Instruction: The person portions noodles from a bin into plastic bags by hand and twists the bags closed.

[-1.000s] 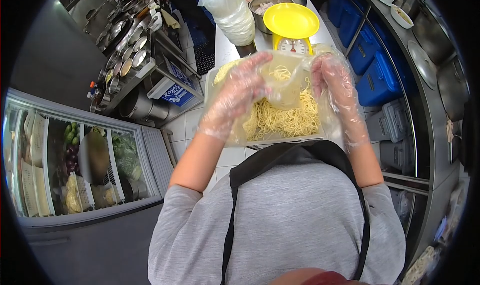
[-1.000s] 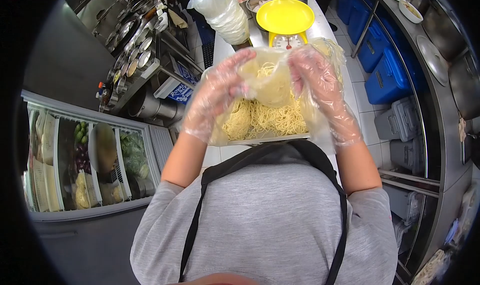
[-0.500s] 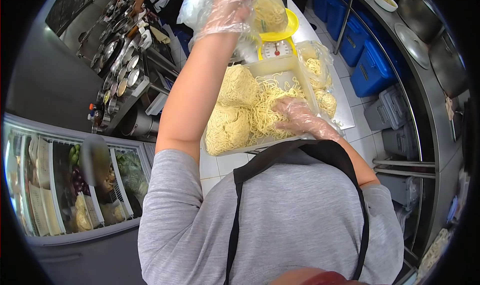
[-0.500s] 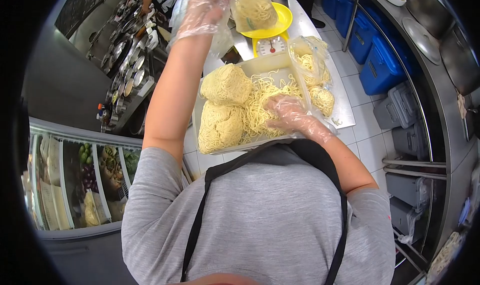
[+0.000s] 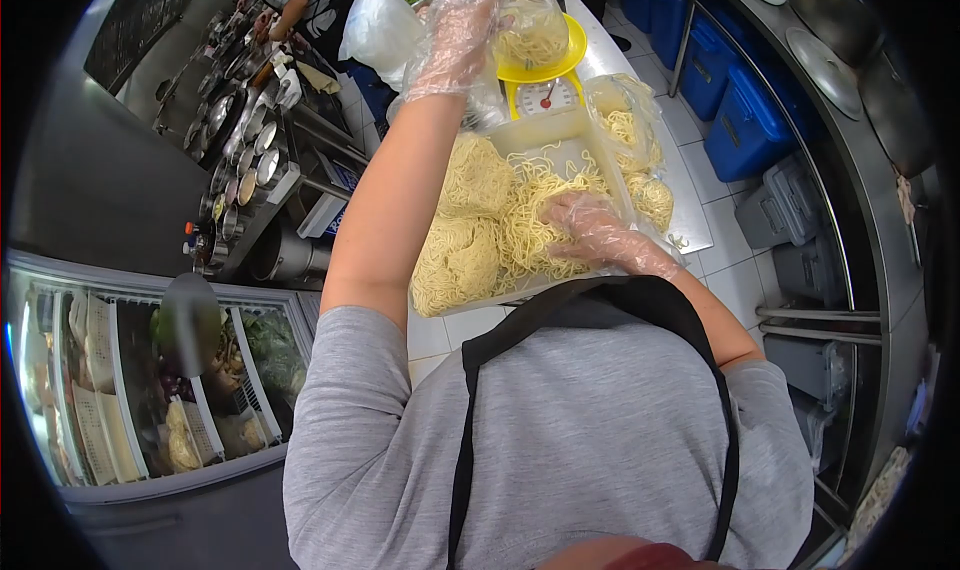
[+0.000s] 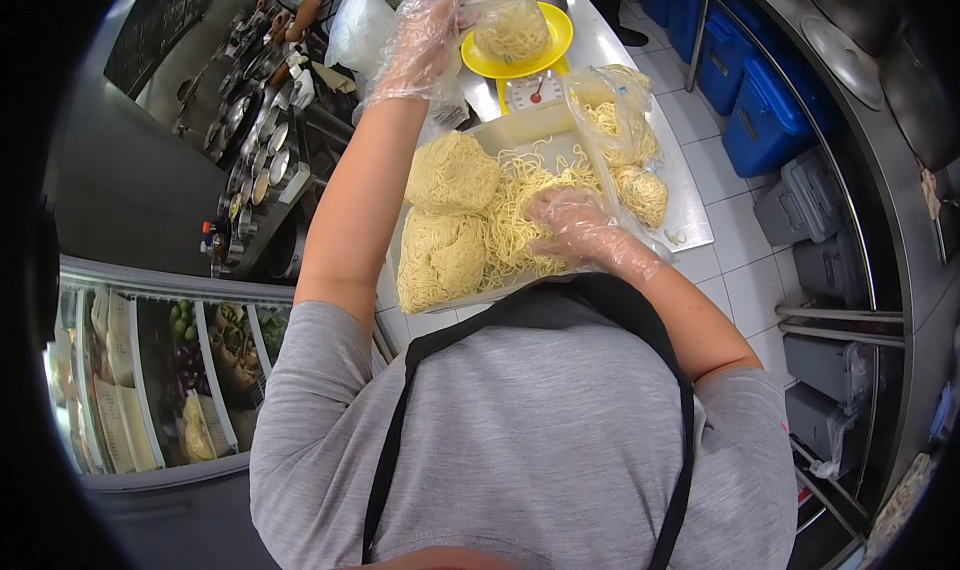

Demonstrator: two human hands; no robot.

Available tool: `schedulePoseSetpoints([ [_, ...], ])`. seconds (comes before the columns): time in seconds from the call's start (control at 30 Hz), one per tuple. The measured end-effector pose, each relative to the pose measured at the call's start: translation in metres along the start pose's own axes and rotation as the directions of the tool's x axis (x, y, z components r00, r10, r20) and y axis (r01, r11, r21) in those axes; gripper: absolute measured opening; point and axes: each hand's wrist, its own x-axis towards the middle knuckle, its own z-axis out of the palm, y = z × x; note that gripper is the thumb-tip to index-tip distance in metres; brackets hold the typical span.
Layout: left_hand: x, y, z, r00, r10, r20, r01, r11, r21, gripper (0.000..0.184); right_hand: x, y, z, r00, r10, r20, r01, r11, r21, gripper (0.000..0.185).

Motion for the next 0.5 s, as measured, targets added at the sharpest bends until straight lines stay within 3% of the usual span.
schedulePoseSetpoints([
  [0.07,0.002,-0.003,0.0,1.0,-0.019,-0.004,0.019,0.998,0.066,0.04,0.003,-0.006,-0.009,0.993,0.066,0.093,-0.061,0.997,-0.057,0.042],
  [0.17,0.012,-0.007,0.0,0.995,0.1,-0.029,-0.102,0.993,-0.066,0.026,0.008,0.002,-0.003,0.987,0.061,0.151,-0.042,0.991,-0.126,0.039],
  [0.23,0.016,0.014,0.001,0.999,-0.04,0.002,0.039,0.954,-0.297,0.038,0.01,0.003,-0.007,0.983,0.059,0.174,-0.042,0.994,-0.1,0.038],
  [0.3,0.035,0.018,-0.006,0.999,-0.026,0.02,0.031,0.941,-0.336,0.03,0.011,0.002,-0.009,0.979,0.052,0.196,-0.038,0.996,-0.077,0.037],
  [0.37,0.052,0.007,-0.023,0.969,0.014,0.246,0.09,0.91,-0.404,0.018,0.011,-0.001,-0.01,0.977,0.08,0.198,-0.059,0.992,-0.108,0.037],
  [0.4,0.048,0.008,-0.02,0.969,0.012,0.248,0.092,0.91,-0.404,0.018,0.01,-0.002,-0.011,0.977,0.082,0.197,-0.061,0.992,-0.107,0.037],
  [0.47,0.035,0.01,-0.016,0.998,-0.039,0.052,0.043,0.997,-0.071,0.01,0.01,-0.005,-0.014,0.972,0.114,0.203,-0.095,0.99,-0.101,0.039],
  [0.5,0.028,0.014,-0.014,0.998,-0.04,0.056,0.044,0.997,-0.069,0.01,0.01,-0.004,-0.014,0.973,0.116,0.199,-0.098,0.99,-0.1,0.039],
])
